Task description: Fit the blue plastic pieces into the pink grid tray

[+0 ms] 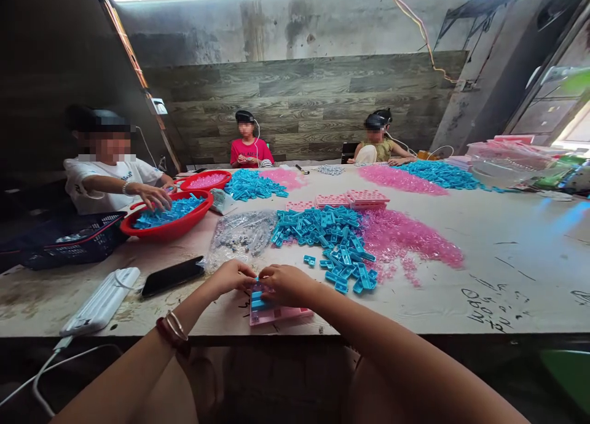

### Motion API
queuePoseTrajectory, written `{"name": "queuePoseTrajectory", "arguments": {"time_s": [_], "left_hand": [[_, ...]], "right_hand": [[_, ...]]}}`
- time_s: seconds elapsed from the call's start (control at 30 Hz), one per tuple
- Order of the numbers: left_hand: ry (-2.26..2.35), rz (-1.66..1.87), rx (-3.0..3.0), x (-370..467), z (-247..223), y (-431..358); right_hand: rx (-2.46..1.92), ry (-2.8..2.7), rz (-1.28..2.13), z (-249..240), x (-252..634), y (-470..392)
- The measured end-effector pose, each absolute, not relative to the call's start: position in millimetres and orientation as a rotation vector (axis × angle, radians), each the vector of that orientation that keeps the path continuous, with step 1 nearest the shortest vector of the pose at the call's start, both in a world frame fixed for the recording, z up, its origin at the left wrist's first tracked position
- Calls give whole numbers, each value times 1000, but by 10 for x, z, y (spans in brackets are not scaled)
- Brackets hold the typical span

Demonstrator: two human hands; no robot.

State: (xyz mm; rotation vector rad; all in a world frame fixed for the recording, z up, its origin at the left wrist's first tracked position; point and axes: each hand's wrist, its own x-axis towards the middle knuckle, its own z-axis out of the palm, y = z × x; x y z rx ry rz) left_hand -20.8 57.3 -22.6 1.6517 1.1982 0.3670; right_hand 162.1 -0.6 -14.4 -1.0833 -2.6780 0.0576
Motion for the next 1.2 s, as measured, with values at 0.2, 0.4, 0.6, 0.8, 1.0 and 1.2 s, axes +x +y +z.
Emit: {"name": "queuePoseTrajectory", "arguments": {"time_s": [0.2, 0.4, 0.6, 0.8, 1.0, 1.2], "left_hand": [[1124, 307, 1348, -248, -182, 603], [1118, 338, 1313, -259, -160, 549], [1119, 344, 1314, -242, -217, 548], [1202, 394, 1357, -214, -298, 595], [1160, 358, 1349, -215, -295, 645], [1060, 251, 1449, -217, -230, 692]], "right_hand": [[-1026, -2695, -9, -185, 1600, 17], [-1037, -2680, -19, -174, 1605, 11], [-1003, -2691, -21, -152, 1596, 50], [-950, -2628, 24, -149, 1602, 77], [-1054, -2596, 22, -173, 1539, 28], [-1117, -2684, 162, -51, 1571, -138]]}}
